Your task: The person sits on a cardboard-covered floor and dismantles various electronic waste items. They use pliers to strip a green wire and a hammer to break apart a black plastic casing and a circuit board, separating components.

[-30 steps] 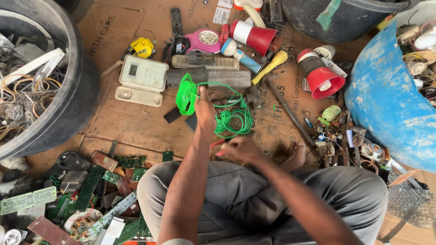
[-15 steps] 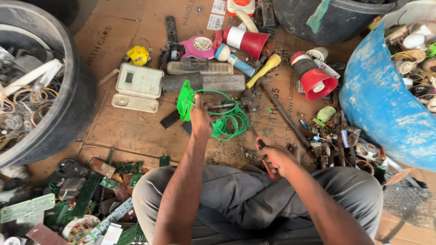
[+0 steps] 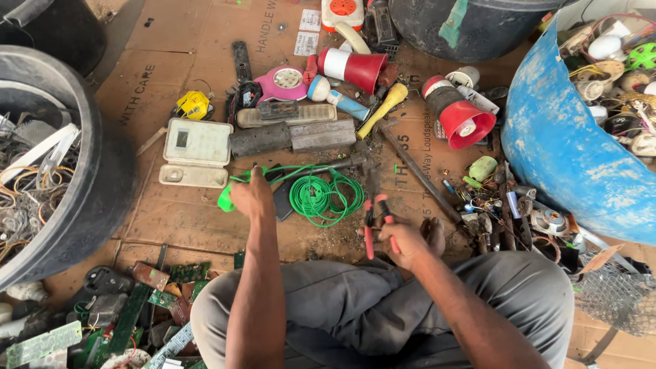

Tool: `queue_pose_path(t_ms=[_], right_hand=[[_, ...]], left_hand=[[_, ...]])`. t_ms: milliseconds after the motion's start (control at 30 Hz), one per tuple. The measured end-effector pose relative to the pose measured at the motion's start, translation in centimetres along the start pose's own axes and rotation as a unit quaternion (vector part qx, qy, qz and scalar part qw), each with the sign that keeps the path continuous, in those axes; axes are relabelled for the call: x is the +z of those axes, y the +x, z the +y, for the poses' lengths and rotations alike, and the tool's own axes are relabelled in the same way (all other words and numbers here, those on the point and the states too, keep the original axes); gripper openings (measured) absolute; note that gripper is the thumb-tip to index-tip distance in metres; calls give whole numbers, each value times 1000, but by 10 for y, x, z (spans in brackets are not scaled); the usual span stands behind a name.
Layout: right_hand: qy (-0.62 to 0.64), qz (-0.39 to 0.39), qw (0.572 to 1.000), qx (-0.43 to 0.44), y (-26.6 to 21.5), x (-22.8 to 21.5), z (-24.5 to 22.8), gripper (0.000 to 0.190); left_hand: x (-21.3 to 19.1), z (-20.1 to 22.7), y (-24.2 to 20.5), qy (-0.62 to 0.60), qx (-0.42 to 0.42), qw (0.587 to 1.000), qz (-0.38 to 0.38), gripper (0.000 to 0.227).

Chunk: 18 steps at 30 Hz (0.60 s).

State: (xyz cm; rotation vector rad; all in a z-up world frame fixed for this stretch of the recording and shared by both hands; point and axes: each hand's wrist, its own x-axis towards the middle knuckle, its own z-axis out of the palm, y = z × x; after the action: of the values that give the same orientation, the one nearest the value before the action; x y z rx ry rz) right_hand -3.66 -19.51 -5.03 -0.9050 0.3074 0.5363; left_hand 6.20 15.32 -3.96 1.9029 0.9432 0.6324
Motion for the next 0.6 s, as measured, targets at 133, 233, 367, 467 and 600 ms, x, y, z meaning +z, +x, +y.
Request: queue_pose_path(t_ms=[133,233,367,467,600], right_hand=[[-54,38,997,36,5,26,-4,32],[-83,16,996,31,22,23,5,21],[-206,39,977,48,37,4,22,23],[-141,18,990,-15,41,-10,34,24],[-126,31,991,21,32,-8,29,23]], left_hand=[[-30,49,-40,106,311,930,164,68],[4,70,-54,227,495,836,-62,41],[102,41,-77,338,511,750,-250,54],[151,-16,-65,327,461,777,-277,34],[145,-30,-54,269,402,821,-304,21]])
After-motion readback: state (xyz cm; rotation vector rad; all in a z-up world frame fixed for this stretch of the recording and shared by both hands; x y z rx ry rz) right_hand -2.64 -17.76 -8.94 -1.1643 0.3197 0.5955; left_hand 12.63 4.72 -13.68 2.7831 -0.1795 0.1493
